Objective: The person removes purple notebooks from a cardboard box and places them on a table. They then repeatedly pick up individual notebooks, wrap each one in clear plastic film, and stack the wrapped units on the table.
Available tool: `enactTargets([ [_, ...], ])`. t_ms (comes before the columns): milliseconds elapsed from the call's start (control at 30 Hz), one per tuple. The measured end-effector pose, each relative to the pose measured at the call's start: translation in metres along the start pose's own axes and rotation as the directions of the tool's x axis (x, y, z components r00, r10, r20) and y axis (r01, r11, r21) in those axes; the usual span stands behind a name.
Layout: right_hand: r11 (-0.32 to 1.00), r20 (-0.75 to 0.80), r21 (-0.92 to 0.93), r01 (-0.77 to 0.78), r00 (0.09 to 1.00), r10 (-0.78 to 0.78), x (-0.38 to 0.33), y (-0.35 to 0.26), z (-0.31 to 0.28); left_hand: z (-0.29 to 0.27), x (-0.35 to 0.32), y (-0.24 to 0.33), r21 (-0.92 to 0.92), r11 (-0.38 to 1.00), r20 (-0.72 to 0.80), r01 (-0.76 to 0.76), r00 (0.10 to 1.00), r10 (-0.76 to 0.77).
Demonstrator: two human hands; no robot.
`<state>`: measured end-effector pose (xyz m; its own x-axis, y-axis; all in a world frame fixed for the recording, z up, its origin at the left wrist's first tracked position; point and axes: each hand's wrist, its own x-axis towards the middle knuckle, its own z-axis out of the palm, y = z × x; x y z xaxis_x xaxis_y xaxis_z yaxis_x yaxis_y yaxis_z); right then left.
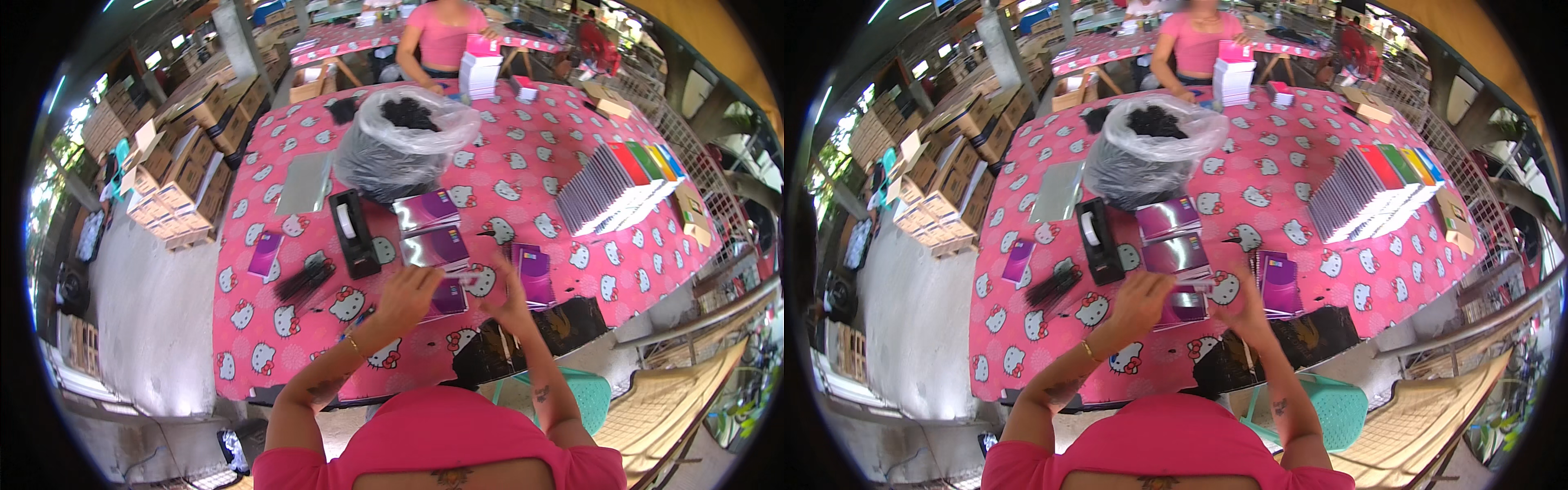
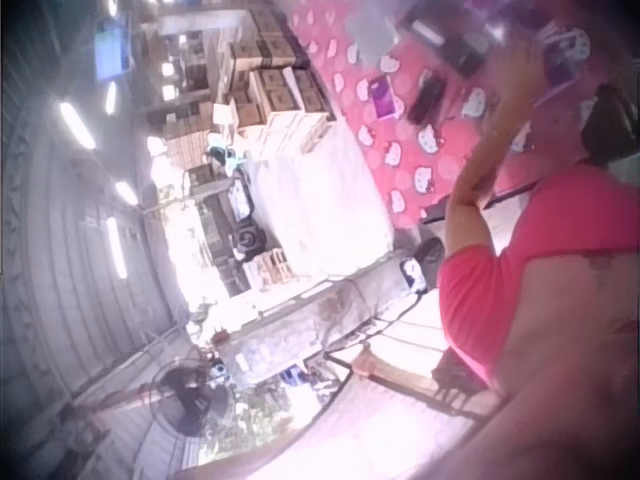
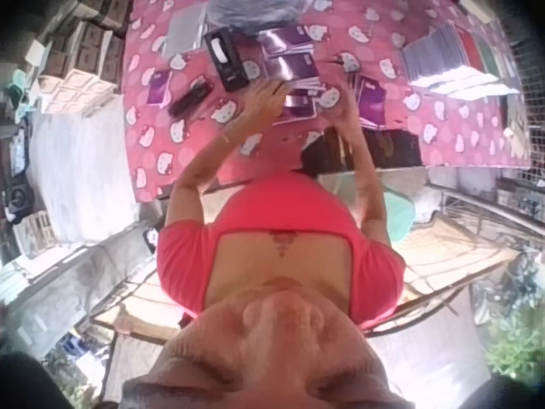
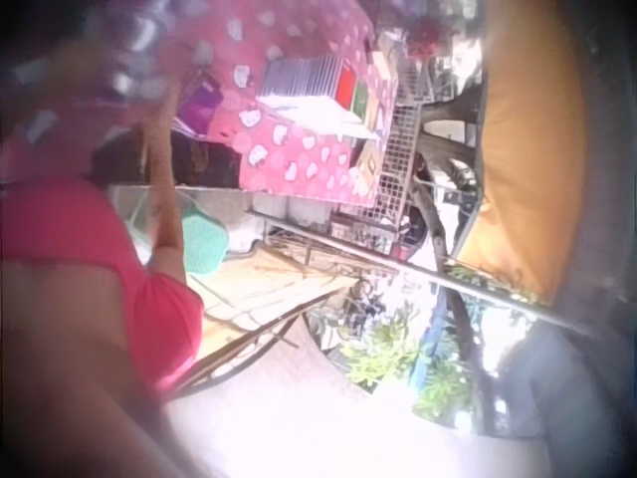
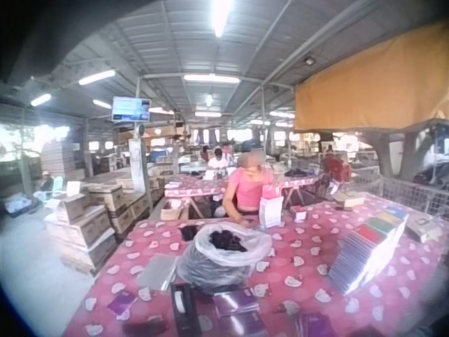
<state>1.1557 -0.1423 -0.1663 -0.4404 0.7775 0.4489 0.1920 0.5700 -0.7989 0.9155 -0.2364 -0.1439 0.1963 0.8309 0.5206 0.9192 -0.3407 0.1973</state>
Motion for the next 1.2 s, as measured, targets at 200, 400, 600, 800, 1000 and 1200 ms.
enactTargets([
  [200,0.868,0.072,0.414,-0.273,0.961,0.268,-0.028,0.03,0.07,0.0,-0.027,-0.016,-0.101,0.995,-0.286,0.005,0.958,-0.034],
  [400,0.793,0.17,0.51,-0.334,0.943,0.288,-0.022,0.033,0.076,0.0,-0.128,-0.115,0.294,0.756,-0.151,0.585,0.809,-0.568],
  [600,0.771,0.339,0.405,-0.492,0.864,0.373,-0.02,0.037,0.076,-0.016,-0.097,-0.067,-0.004,0.824,-0.188,0.566,0.809,-0.557],
  [800,0.781,0.332,0.486,-0.392,0.91,0.249,-0.014,0.022,0.072,-0.021,-0.066,-0.013,-0.376,0.835,-0.088,0.402,0.881,-0.464],
  [1000,0.796,0.313,0.491,-0.354,0.924,0.218,-0.016,0.027,0.075,-0.018,-0.06,-0.018,-0.405,0.826,-0.116,0.392,0.874,-0.472],
  [1200,0.789,0.32,0.498,-0.359,0.922,0.218,-0.017,0.028,0.075,-0.014,-0.052,-0.029,-0.324,0.861,-0.096,0.392,0.892,-0.442],
])
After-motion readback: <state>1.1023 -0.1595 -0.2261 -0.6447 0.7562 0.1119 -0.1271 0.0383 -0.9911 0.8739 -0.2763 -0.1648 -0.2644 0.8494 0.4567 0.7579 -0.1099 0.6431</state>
